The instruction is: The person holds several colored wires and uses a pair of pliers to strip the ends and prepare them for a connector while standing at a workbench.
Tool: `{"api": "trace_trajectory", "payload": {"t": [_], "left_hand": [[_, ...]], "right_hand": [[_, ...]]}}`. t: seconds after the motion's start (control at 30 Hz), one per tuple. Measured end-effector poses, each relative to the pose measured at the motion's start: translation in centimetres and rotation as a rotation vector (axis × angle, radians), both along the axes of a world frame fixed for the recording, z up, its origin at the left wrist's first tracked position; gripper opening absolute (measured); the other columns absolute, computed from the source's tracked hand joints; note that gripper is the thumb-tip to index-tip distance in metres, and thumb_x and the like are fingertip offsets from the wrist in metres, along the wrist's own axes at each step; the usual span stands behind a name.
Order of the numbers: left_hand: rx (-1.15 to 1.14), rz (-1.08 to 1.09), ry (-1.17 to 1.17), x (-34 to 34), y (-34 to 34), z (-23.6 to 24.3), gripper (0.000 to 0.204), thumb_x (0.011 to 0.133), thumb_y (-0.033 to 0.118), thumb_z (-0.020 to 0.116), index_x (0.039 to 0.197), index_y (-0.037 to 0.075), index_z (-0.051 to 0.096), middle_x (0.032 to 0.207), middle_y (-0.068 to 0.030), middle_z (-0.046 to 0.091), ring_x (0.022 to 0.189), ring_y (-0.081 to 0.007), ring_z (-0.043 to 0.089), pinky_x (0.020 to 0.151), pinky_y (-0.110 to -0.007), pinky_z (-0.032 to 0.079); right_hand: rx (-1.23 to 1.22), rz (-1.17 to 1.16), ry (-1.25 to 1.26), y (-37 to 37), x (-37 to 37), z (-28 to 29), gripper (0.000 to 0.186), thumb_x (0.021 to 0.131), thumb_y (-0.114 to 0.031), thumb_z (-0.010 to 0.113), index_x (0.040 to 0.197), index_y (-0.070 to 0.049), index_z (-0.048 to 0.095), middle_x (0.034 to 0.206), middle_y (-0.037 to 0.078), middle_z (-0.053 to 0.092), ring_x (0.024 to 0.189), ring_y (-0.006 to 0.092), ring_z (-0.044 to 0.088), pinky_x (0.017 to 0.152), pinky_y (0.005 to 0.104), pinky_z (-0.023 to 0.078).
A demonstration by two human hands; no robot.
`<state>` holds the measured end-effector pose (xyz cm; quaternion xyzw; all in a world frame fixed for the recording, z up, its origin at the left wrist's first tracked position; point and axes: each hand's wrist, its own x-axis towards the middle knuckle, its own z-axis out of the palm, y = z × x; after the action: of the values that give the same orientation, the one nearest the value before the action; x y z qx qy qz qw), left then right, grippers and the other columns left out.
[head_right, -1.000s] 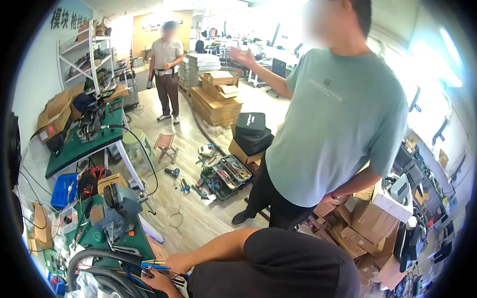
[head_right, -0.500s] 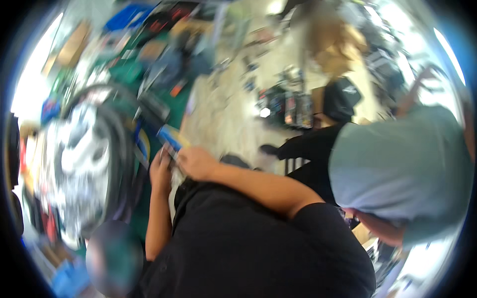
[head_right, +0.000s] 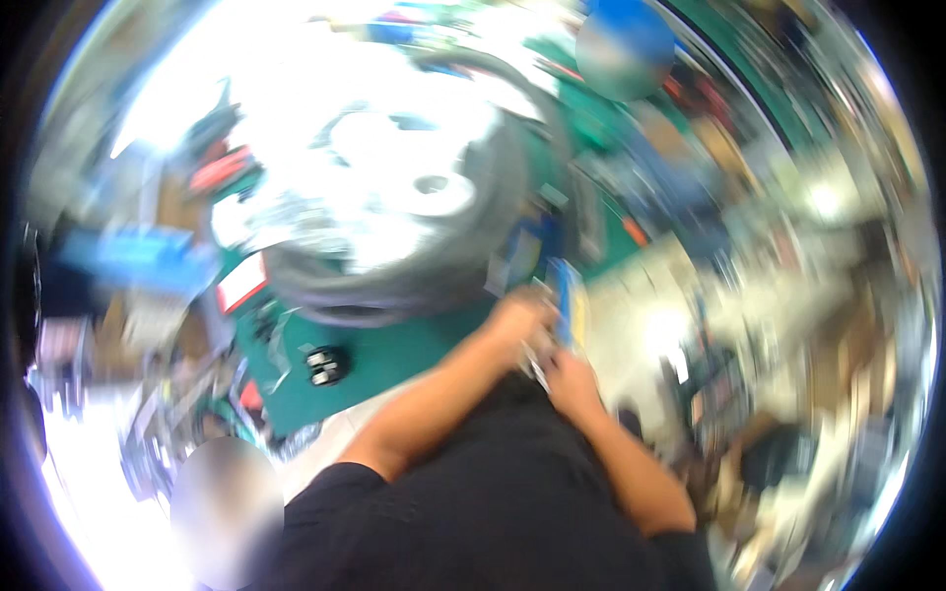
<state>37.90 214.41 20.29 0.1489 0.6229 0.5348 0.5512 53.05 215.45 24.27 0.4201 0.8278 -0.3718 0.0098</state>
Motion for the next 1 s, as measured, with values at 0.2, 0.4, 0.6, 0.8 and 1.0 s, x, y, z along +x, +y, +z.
{"api": "trace_trajectory", "payload": {"t": [0.2, 0.4, 0.6, 0.8, 1.0], "left_hand": [[-0.148, 0.093, 0.388, 3.2, 0.6, -0.3, 0.028, 0.075, 0.026, 0.066, 0.089, 0.001, 0.065, 0.088, -0.0215, 0.066, 0.083, -0.0365, 0.065, 0.071, -0.044, 0.051], [-0.376, 0.081, 0.618, 6.0, -1.2, 6.0, 0.017, 0.074, 0.006, 0.063, 0.088, 0.000, 0.070, 0.093, -0.0222, 0.068, 0.091, -0.0366, 0.067, 0.074, -0.044, 0.054], [-0.413, 0.403, 0.608, 6.4, 0.2, 6.5, 0.016, 0.079, 0.006, 0.059, 0.090, -0.002, 0.068, 0.096, -0.0236, 0.067, 0.092, -0.0386, 0.066, 0.076, -0.047, 0.054], [-0.408, 0.405, 0.539, 5.2, 0.4, 6.9, 0.019, 0.082, 0.008, 0.055, 0.092, -0.004, 0.066, 0.098, -0.0250, 0.066, 0.094, -0.0403, 0.064, 0.079, -0.047, 0.052], [-0.487, 0.360, 0.560, 6.0, -0.6, 4.5, 0.019, 0.080, 0.010, 0.057, 0.089, -0.002, 0.069, 0.097, -0.0241, 0.067, 0.093, -0.0405, 0.065, 0.078, -0.047, 0.053]], "right_hand": [[-0.104, 0.187, 0.292, 1.6, 3.0, -6.2, 0.019, 0.090, -0.009, 0.050, 0.078, 0.004, 0.057, 0.061, 0.013, 0.053, 0.056, 0.0233, 0.054, 0.055, 0.0364, 0.043], [-0.418, 0.298, 0.017, 3.8, 2.5, -0.6, 0.014, 0.093, -0.010, 0.048, 0.097, -0.001, 0.057, 0.070, 0.009, 0.058, 0.062, 0.0208, 0.059, 0.058, 0.0353, 0.049], [-0.098, 0.720, 0.323, 8.9, 4.0, -6.7, 0.016, 0.092, -0.015, 0.052, 0.095, -0.002, 0.060, 0.077, 0.009, 0.055, 0.070, 0.0185, 0.053, 0.064, 0.0341, 0.043], [-0.216, 0.567, 0.187, 12.3, 5.7, -11.0, 0.017, 0.091, -0.017, 0.053, 0.098, -0.003, 0.059, 0.087, 0.010, 0.052, 0.081, 0.0201, 0.048, 0.073, 0.0369, 0.037], [1.173, 1.348, 0.542, 20.4, 6.8, -20.8, 0.026, 0.089, -0.019, 0.053, 0.111, -0.006, 0.057, 0.114, 0.015, 0.057, 0.116, 0.0297, 0.051, 0.101, 0.0490, 0.037]]}}
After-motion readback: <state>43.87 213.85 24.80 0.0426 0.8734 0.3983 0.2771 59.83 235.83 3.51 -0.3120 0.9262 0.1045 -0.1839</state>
